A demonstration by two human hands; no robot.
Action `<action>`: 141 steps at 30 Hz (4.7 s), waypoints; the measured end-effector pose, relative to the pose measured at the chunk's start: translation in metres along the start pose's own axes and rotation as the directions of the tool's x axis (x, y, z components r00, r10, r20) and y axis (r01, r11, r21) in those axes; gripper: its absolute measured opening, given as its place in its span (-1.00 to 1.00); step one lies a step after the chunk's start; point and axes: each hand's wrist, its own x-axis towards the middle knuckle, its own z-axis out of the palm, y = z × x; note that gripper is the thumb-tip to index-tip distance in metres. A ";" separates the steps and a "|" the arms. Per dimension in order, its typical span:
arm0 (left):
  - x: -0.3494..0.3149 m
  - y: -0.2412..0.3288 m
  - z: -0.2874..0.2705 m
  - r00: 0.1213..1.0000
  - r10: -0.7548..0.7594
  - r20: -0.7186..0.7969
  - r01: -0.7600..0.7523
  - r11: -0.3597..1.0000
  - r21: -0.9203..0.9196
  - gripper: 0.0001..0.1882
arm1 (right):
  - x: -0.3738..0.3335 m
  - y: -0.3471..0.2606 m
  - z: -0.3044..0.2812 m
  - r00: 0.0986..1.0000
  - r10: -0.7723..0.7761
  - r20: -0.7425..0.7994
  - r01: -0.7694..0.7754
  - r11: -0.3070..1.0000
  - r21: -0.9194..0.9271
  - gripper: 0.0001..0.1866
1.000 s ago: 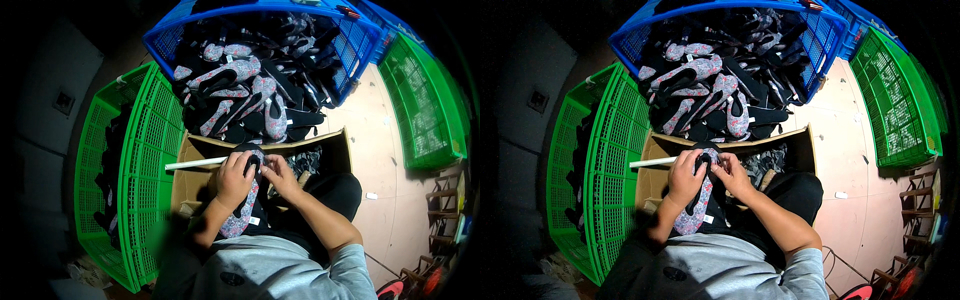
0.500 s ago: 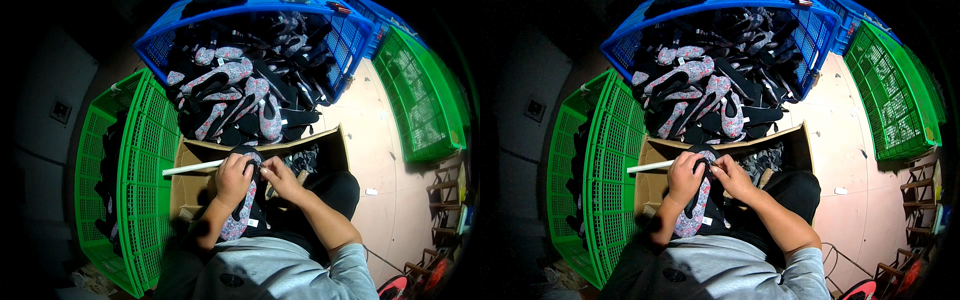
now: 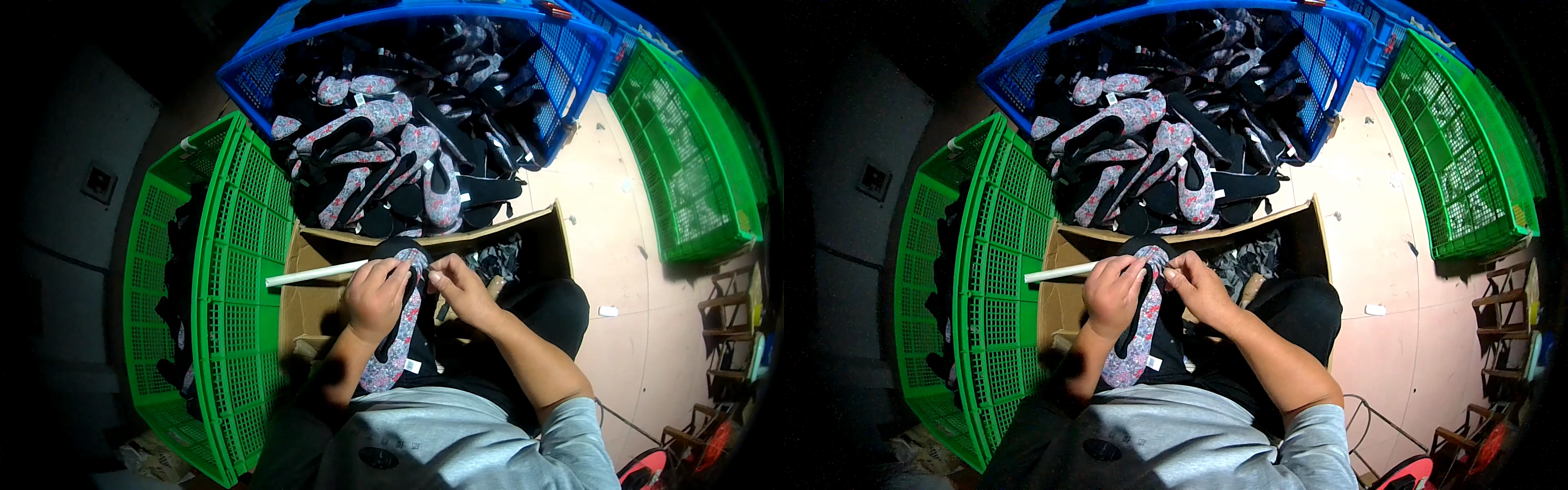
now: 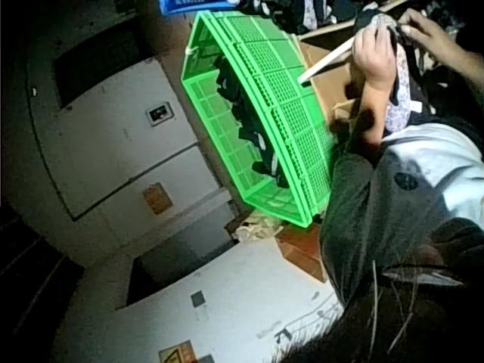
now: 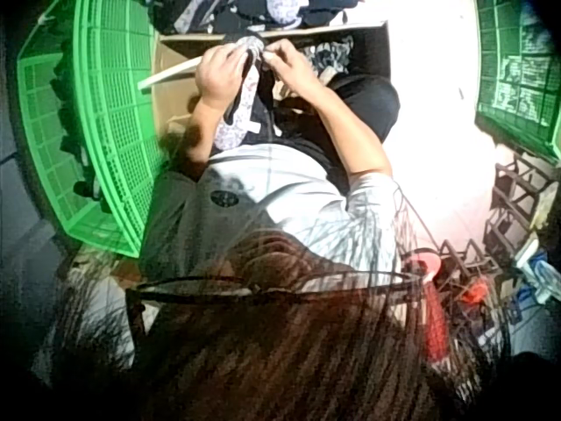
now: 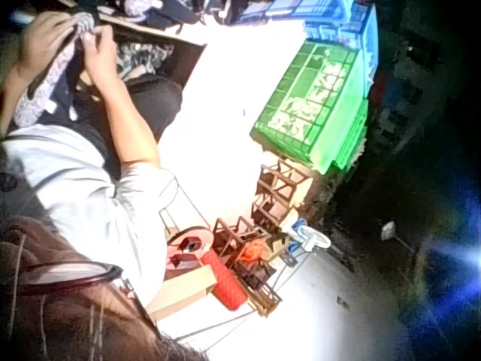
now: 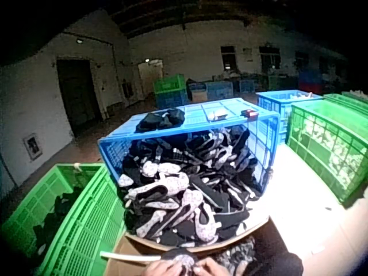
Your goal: The person sits on the floor and repairs a floral-patterned slipper by hand. They use a white cylindrical tool to press and shape the sole, then stitch the sole to the upper using a needle and thread. The person handles the slipper repeatedly, turning it over to work on different sections.
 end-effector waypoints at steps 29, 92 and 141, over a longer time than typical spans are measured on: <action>0.029 0.001 -0.003 0.967 -0.111 0.230 0.125 0.991 -0.049 -0.74 | 0.000 0.002 0.007 0.995 0.079 0.059 -0.084 0.991 0.103 -0.79; 0.001 -0.006 -0.002 0.898 0.439 0.035 -0.428 0.889 -0.161 -0.69 | -0.010 -0.056 -0.039 0.956 -0.018 0.291 0.161 0.866 -0.474 -0.70; 0.004 -0.003 -0.001 0.874 0.479 0.080 -0.448 0.859 -0.247 -0.71 | -0.005 -0.048 -0.036 0.953 -0.007 0.302 0.131 0.910 -0.392 -0.77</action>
